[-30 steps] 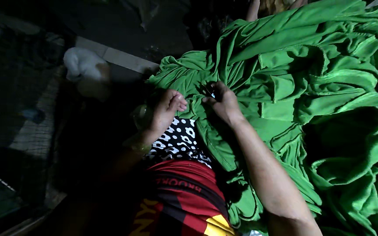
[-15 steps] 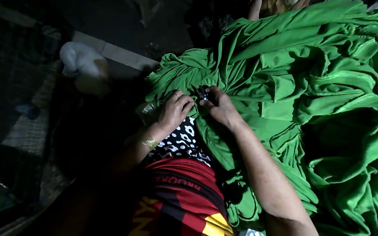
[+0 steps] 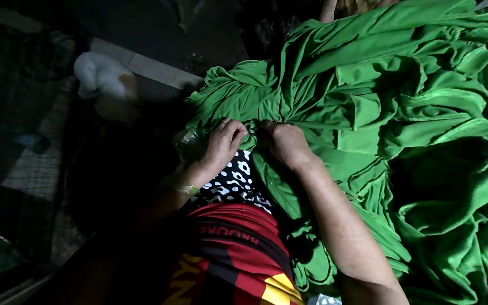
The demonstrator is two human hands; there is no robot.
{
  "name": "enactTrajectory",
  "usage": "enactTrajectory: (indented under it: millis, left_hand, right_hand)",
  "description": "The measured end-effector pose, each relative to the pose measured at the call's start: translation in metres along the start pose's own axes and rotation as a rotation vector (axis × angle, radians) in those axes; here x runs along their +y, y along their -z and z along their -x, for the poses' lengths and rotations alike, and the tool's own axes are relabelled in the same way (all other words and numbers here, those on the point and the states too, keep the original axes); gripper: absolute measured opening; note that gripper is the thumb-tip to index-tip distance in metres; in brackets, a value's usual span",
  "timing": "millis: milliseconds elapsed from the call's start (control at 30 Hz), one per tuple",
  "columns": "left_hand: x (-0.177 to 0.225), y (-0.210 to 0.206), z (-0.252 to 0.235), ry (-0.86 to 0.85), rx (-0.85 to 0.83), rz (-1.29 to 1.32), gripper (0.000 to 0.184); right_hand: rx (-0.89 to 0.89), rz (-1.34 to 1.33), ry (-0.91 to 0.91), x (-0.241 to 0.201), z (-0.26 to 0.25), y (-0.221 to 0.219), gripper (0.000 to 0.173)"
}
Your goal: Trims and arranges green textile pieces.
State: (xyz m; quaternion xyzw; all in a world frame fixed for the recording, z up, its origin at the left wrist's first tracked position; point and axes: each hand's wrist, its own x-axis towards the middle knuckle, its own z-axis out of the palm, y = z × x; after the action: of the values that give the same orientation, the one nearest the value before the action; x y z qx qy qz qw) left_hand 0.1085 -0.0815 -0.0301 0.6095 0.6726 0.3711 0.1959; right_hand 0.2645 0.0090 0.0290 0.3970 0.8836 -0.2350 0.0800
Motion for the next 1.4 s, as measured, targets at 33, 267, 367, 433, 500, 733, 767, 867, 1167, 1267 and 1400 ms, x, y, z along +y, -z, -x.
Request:
enactTrajectory:
  millis: [33,267,367,433,500,733,767,867,1167,1267,1400]
  left_hand:
    - [0.0,-0.001,0.001,-0.007,0.003,-0.007,0.017]
    - [-0.003,-0.008,0.0,-0.027,-0.008,-0.048,0.018]
    - [0.003,-0.004,-0.001,0.075,-0.042,-0.024,0.019]
    - [0.003,0.004,-0.004,0.201,-0.064,0.076,0.023]
    - [-0.004,0.011,-0.007,0.281,-0.021,0.209,0.025]
    - [-0.007,0.016,-0.013,0.331,-0.018,0.358,0.026]
    - [-0.006,0.014,-0.014,0.314,-0.033,0.315,0.028]
    - [-0.003,0.009,-0.017,0.265,-0.064,0.235,0.03]
    - [0.005,0.031,-0.012,0.378,-0.115,0.307,0.032]
    - [-0.007,0.053,-0.01,0.323,0.009,0.314,0.03]
    - [-0.014,0.072,-0.012,0.354,0.165,0.349,0.017]
  right_hand:
    - [0.011,0.021,0.001,-0.002,0.0,-0.001,0.028]
    - [0.049,0.033,0.027,-0.006,0.001,-0.007,0.027]
    - [0.054,0.039,-0.005,-0.007,0.0,-0.007,0.027]
    - [0.023,-0.055,-0.055,-0.003,-0.003,-0.003,0.029]
    - [0.009,-0.213,-0.1,0.009,-0.007,0.0,0.031]
    - [-0.041,-0.5,-0.152,0.023,-0.012,0.006,0.037]
    - [-0.043,-0.512,-0.166,0.023,-0.012,0.006,0.037]
    - [-0.016,-0.534,-0.177,0.023,-0.011,0.006,0.039]
    - [0.057,-0.412,0.015,0.011,-0.018,-0.021,0.035]
    - [0.036,-0.398,0.023,-0.003,-0.01,-0.009,0.027]
    - [-0.013,-0.61,0.142,-0.014,-0.005,0.004,0.025]
